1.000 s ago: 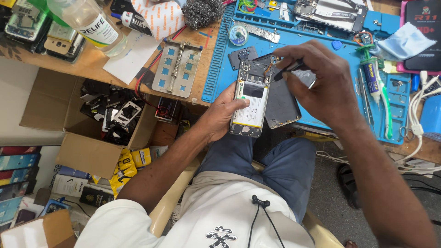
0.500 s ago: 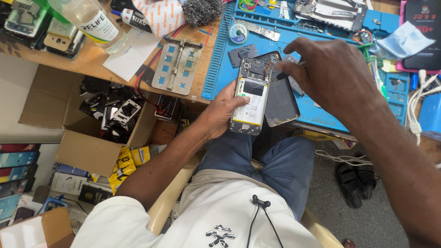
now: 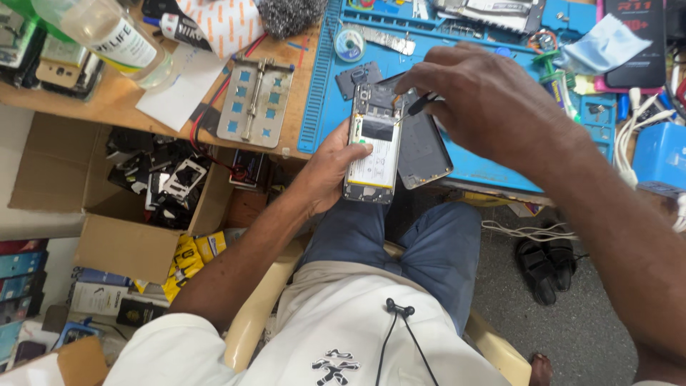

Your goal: The person disassembles a smartphone at a repair bench. They pry open the back cover, lift out the battery, use a screwdriver on internal components, peel adhesive from a screen panel, and handle the phone frame and parts on a blue mat.

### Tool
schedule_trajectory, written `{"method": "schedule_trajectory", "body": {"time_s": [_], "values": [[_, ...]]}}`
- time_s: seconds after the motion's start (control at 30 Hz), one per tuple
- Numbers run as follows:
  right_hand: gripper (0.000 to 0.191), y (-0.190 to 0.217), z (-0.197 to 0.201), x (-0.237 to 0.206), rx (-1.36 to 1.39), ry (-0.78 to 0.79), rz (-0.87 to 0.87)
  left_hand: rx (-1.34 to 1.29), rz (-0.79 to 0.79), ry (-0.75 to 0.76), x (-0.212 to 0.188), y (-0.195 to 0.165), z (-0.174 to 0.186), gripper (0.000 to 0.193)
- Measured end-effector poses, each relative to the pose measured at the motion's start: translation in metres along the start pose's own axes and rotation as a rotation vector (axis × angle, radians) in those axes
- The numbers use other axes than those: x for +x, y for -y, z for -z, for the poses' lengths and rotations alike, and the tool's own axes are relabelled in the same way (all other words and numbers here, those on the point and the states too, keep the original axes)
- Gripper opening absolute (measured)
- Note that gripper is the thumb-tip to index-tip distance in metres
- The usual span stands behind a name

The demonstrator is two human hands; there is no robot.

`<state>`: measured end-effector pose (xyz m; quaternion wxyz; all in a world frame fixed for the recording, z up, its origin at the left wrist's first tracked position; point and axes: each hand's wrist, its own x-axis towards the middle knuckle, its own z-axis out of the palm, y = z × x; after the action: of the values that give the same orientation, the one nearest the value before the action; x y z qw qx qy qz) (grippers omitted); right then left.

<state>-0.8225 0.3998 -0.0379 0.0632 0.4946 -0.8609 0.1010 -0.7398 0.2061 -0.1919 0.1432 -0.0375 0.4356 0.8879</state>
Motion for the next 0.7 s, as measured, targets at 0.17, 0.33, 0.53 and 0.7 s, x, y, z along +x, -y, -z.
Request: {"method": "schedule_trajectory", "body": {"time_s": [0.17,0.33,0.53,0.7], "values": [[0.03,-0.001,-0.008,-0.004,-0.105,0.084,-0.235,-0.012,0.0,0.012,0.004,0.001,0.005,0.055],[0.024,0.002,-0.012,-0.012,-0.064,-0.018,-0.02,0.011,0.004,-0.001,0.0,0.007,0.012,0.053],[0.023,0.011,0.001,-0.031,0.079,-0.113,-0.101,0.002,-0.004,0.009,-0.015,-0.002,0.004,0.055],[0.023,0.007,0.001,-0.052,0.219,-0.192,-0.222,-0.015,-0.006,0.023,-0.019,-0.019,-0.003,0.053]]}}
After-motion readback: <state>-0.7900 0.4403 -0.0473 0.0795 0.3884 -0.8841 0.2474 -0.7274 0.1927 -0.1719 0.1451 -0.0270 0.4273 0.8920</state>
